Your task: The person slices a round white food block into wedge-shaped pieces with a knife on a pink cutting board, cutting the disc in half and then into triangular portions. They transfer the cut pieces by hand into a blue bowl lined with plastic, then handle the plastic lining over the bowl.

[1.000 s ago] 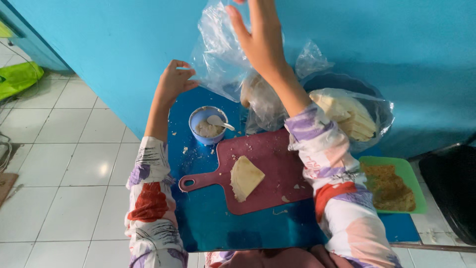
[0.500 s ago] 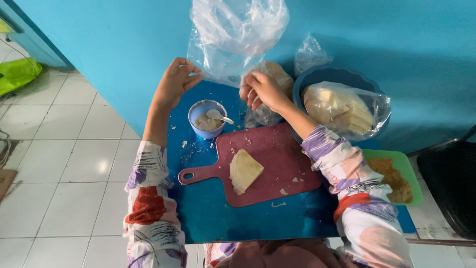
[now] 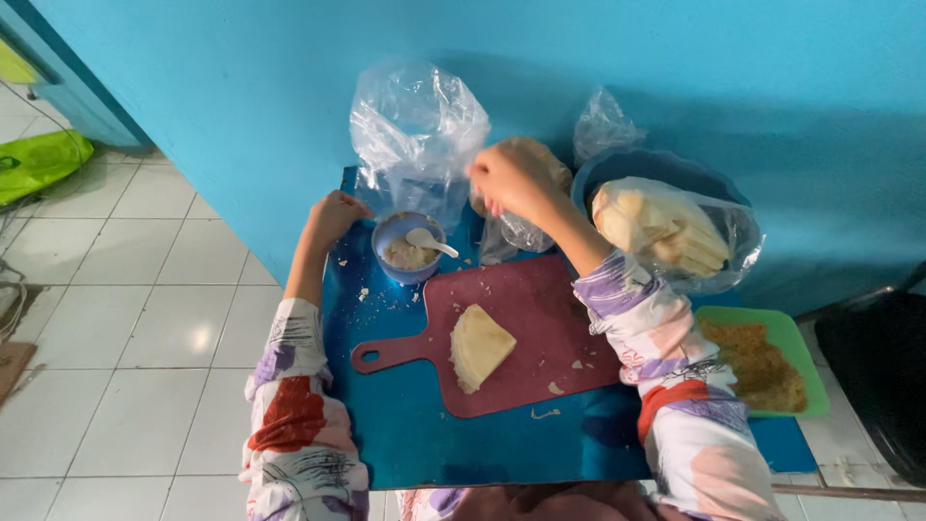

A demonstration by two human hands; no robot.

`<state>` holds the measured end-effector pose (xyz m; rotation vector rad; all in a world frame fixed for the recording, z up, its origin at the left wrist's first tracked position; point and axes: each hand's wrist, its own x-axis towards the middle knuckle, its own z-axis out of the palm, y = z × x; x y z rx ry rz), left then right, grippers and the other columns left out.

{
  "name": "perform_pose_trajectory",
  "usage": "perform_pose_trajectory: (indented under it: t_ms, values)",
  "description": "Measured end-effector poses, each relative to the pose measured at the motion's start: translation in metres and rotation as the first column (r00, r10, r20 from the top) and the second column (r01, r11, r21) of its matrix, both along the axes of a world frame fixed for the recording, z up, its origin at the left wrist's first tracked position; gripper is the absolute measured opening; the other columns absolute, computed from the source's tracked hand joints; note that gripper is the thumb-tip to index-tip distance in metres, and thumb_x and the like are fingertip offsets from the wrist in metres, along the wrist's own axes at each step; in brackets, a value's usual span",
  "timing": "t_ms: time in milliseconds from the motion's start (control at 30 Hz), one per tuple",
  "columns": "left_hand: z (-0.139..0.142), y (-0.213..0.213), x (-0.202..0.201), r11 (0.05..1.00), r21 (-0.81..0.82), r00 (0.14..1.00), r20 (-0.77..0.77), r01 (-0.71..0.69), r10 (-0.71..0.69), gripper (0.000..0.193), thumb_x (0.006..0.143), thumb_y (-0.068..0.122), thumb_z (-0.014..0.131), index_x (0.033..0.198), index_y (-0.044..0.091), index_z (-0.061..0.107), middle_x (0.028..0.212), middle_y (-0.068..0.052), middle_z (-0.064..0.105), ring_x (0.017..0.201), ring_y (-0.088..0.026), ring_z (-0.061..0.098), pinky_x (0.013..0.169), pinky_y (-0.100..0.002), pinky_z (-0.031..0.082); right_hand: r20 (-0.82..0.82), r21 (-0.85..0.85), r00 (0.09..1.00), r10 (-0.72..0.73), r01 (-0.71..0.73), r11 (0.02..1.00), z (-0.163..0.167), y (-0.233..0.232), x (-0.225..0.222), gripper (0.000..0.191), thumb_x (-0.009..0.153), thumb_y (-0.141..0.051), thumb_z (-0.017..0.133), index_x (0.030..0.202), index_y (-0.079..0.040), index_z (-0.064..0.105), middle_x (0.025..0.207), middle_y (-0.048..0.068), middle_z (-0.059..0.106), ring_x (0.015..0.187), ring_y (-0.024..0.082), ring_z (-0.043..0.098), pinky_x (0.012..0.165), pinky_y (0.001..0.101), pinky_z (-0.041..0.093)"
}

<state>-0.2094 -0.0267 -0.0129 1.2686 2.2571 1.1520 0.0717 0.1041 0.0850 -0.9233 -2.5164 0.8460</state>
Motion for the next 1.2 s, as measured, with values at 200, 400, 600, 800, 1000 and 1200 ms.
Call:
perform_pose_trajectory:
  t_ms: [200,400,600,800,1000,1200]
  values:
    - [-0.002,-0.005,0.034,0.994,0.085,0.997,-0.041,0.074,-0.070,0.066,0.081,0.025,0.078,0.142,0.018,0.054,0.095,-0.013,0.075,0.094,-0.030,0.073,0.081,-0.042,0.055,-0.264,0.480,0.909,0.324,-0.167,0.861,0.057,0.042,-0.054,0.024,0.098,-0.011,0.057,0.109,-0.010,0.079,0.098,0.010,0.079,0.082,0.022,0.075,0.073,0.0363,0.057]
    - [0.010,-0.010,0.049,0.995,-0.063,0.977,-0.192,0.076,-0.087,0.057,0.087,0.030,0.073,0.142,0.035,0.056,0.101,-0.004,0.078,0.104,-0.029,0.072,0.092,-0.054,0.046,0.406,0.216,0.864,0.297,-0.406,0.888,0.032,0.047,-0.100,0.065,0.082,-0.011,0.072,0.142,-0.029,0.056,0.133,0.014,0.063,0.110,0.033,0.065,0.088,0.0426,0.053]
    - [-0.003,-0.011,0.051,0.994,-0.091,0.978,-0.198,0.056,-0.073,0.051,0.091,0.029,0.068,0.141,0.037,0.058,0.106,-0.002,0.079,0.108,-0.029,0.072,0.094,-0.055,0.048,0.370,0.213,0.914,0.168,-0.259,0.942,0.032,0.042,-0.100,0.082,0.075,-0.016,0.084,0.146,-0.024,0.045,0.142,0.018,0.054,0.123,0.038,0.055,0.092,0.0482,0.049]
    - [0.004,-0.008,0.035,1.000,-0.013,0.980,-0.197,-0.009,0.006,0.057,0.087,0.024,0.070,0.141,0.025,0.052,0.129,-0.013,0.066,0.119,-0.037,0.062,0.094,-0.056,0.048,-0.207,0.186,0.925,0.320,-0.284,0.941,0.053,0.053,-0.081,0.018,0.103,-0.017,0.055,0.113,-0.011,0.069,0.102,0.009,0.076,0.095,0.026,0.076,0.084,0.0369,0.060]
    - [0.052,-0.007,0.042,0.816,0.572,0.892,-0.327,-0.078,0.314,0.047,0.095,-0.005,0.054,0.140,0.007,0.050,0.137,-0.020,0.054,0.118,-0.043,0.059,0.096,-0.052,0.050,-0.454,0.679,0.809,0.374,0.042,0.733,0.079,-0.013,-0.048,0.009,0.106,-0.007,0.059,0.112,-0.005,0.065,0.102,0.009,0.072,0.091,0.030,0.072,0.076,0.0389,0.056]
    - [0.125,0.025,0.059,0.591,0.806,0.871,-0.317,0.038,0.376,0.047,0.092,-0.011,0.057,0.136,0.004,0.052,0.129,-0.016,0.058,0.117,-0.037,0.057,0.098,-0.048,0.047,-0.399,0.542,0.675,0.620,-0.372,0.754,0.039,-0.181,0.007,0.029,0.095,-0.016,0.073,0.115,-0.003,0.056,0.103,0.011,0.063,0.091,0.028,0.068,0.075,0.0387,0.055]
